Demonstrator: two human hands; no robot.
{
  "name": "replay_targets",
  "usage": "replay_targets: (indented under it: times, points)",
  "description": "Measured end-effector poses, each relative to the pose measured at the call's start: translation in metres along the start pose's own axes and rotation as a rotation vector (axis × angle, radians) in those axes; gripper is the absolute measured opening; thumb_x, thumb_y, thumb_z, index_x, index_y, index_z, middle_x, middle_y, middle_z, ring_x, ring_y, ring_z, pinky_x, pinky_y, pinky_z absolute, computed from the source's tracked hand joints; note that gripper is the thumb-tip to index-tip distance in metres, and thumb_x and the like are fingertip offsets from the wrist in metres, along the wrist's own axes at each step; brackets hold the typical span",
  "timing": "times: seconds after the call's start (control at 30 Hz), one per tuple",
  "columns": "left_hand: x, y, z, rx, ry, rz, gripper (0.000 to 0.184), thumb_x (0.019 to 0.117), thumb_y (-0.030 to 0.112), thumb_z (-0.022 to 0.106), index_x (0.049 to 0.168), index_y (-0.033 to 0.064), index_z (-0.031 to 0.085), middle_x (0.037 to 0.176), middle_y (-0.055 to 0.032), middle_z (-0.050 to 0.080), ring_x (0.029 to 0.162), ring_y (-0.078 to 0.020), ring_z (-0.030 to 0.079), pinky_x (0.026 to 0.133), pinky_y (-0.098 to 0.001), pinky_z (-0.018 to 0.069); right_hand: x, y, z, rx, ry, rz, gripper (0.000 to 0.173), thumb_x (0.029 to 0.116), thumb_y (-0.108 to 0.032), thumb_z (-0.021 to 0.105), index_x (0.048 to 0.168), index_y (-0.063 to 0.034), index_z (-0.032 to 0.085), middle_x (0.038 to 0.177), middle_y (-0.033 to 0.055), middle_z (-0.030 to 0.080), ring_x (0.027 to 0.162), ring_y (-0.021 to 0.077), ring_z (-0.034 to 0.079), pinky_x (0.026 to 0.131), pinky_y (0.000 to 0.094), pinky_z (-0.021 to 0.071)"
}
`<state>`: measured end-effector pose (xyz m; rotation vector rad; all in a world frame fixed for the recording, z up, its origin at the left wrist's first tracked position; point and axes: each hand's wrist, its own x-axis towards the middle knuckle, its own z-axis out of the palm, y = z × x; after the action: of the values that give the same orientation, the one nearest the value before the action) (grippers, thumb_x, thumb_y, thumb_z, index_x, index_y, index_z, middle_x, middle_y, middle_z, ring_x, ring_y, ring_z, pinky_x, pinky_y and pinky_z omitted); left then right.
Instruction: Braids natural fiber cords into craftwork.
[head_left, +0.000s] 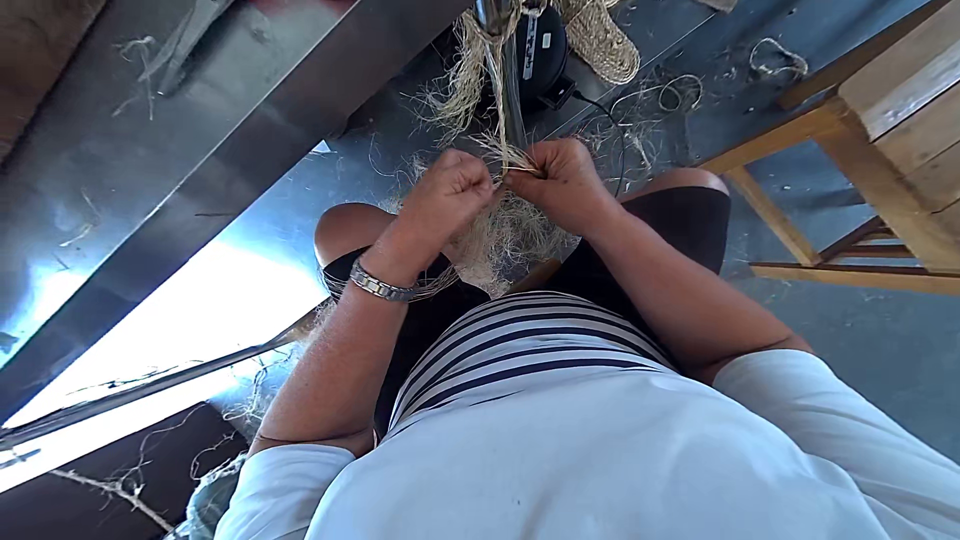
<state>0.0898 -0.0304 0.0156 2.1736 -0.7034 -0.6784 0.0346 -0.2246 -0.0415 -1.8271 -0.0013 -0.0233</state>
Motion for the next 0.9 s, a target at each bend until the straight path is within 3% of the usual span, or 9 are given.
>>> replay_targets:
  times: [0.03, 0.1, 0.2, 0.3, 0.47, 0.6, 0.73, 0.9]
  points:
    - [-0.003, -0.001, 0.010, -0.007, 0.013, 0.016, 0.023, 0.1019, 0.019, 0.051, 0.092, 0.0055, 0.067, 0.120, -0.0096, 0.057, 0.115, -0.0159, 0.054, 0.093, -0.0354, 0.0474, -0.001, -0.002, 0.003, -0.021, 0.015, 0.011, 0.027, 0.0953, -0.015, 0.067, 0.071, -0.0085, 0.056, 0.060, -0.0054, 0.046, 0.053, 0.0015, 0.042, 0.053, 0.0212, 0.0343]
    - [-0.006, -0.007, 0.033, 0.035, 0.063, 0.044, 0.026, 0.1021, 0.017, 0.050, 0.092, 0.0012, 0.068, 0.117, -0.0155, 0.061, 0.115, -0.0239, 0.057, 0.095, -0.0435, 0.0467, -0.003, -0.004, 0.007, -0.032, 0.033, 0.031, 0.029, 0.0956, -0.016, 0.066, 0.071, -0.0094, 0.054, 0.060, -0.0052, 0.045, 0.053, 0.0027, 0.041, 0.053, 0.0225, 0.0341]
    - [-0.011, -0.011, 0.055, 0.137, 0.139, 0.029, 0.029, 0.1035, 0.019, 0.048, 0.092, 0.0019, 0.067, 0.103, -0.0152, 0.059, 0.103, -0.0291, 0.058, 0.088, -0.0498, 0.0460, -0.005, -0.002, 0.008, 0.035, 0.033, 0.068, 0.029, 0.0961, -0.014, 0.066, 0.071, -0.0089, 0.053, 0.060, -0.0051, 0.044, 0.052, 0.0027, 0.041, 0.052, 0.0217, 0.0339]
    - [-0.015, -0.007, 0.065, 0.248, 0.266, 0.065, 0.028, 0.1026, 0.019, 0.050, 0.091, 0.0015, 0.069, 0.096, -0.0169, 0.057, 0.098, -0.0341, 0.058, 0.085, -0.0528, 0.0450, -0.008, -0.004, 0.004, 0.149, -0.016, 0.150, 0.021, 0.0977, -0.011, 0.064, 0.078, -0.0074, 0.059, 0.063, -0.0062, 0.049, 0.054, 0.0005, 0.044, 0.054, 0.0187, 0.0373]
    - [-0.015, -0.003, 0.070, 0.467, 0.338, 0.110, 0.028, 0.1025, 0.021, 0.051, 0.097, 0.0060, 0.074, 0.100, -0.0190, 0.059, 0.101, -0.0384, 0.060, 0.080, -0.0543, 0.0455, -0.015, -0.005, 0.003, 0.373, -0.064, 0.278, 0.011, 0.0994, -0.008, 0.063, 0.088, -0.0076, 0.062, 0.067, -0.0077, 0.055, 0.053, -0.0021, 0.045, 0.049, 0.0145, 0.0368]
    - [-0.015, -0.008, 0.073, 0.514, 0.280, 0.107, 0.027, 0.1013, 0.021, 0.051, 0.094, 0.0065, 0.073, 0.105, -0.0190, 0.062, 0.106, -0.0393, 0.060, 0.083, -0.0570, 0.0430, -0.015, -0.004, 0.003, 0.391, -0.056, 0.327, 0.013, 0.0970, -0.004, 0.065, 0.085, -0.0078, 0.060, 0.068, -0.0062, 0.056, 0.053, -0.0015, 0.047, 0.050, 0.0143, 0.0381]
    - [-0.017, -0.009, 0.046, 0.373, 0.093, -0.029, 0.031, 0.1042, 0.022, 0.050, 0.108, 0.0051, 0.075, 0.116, -0.0177, 0.066, 0.116, -0.0380, 0.060, 0.095, -0.0646, 0.0414, -0.014, 0.002, -0.004, 0.315, -0.087, 0.271, 0.020, 0.0974, -0.005, 0.064, 0.079, -0.0101, 0.056, 0.065, -0.0071, 0.051, 0.056, -0.0006, 0.045, 0.054, 0.0163, 0.0377]
    - [-0.041, -0.033, -0.031, 0.249, 0.182, -0.121, 0.032, 0.1036, 0.018, 0.047, 0.108, -0.0011, 0.073, 0.115, -0.0196, 0.065, 0.112, -0.0317, 0.060, 0.097, -0.0557, 0.0461, -0.017, 0.003, -0.020, 0.263, -0.095, 0.258, 0.019, 0.0973, -0.006, 0.064, 0.080, -0.0095, 0.057, 0.065, -0.0078, 0.052, 0.054, -0.0018, 0.045, 0.053, 0.0153, 0.0381]
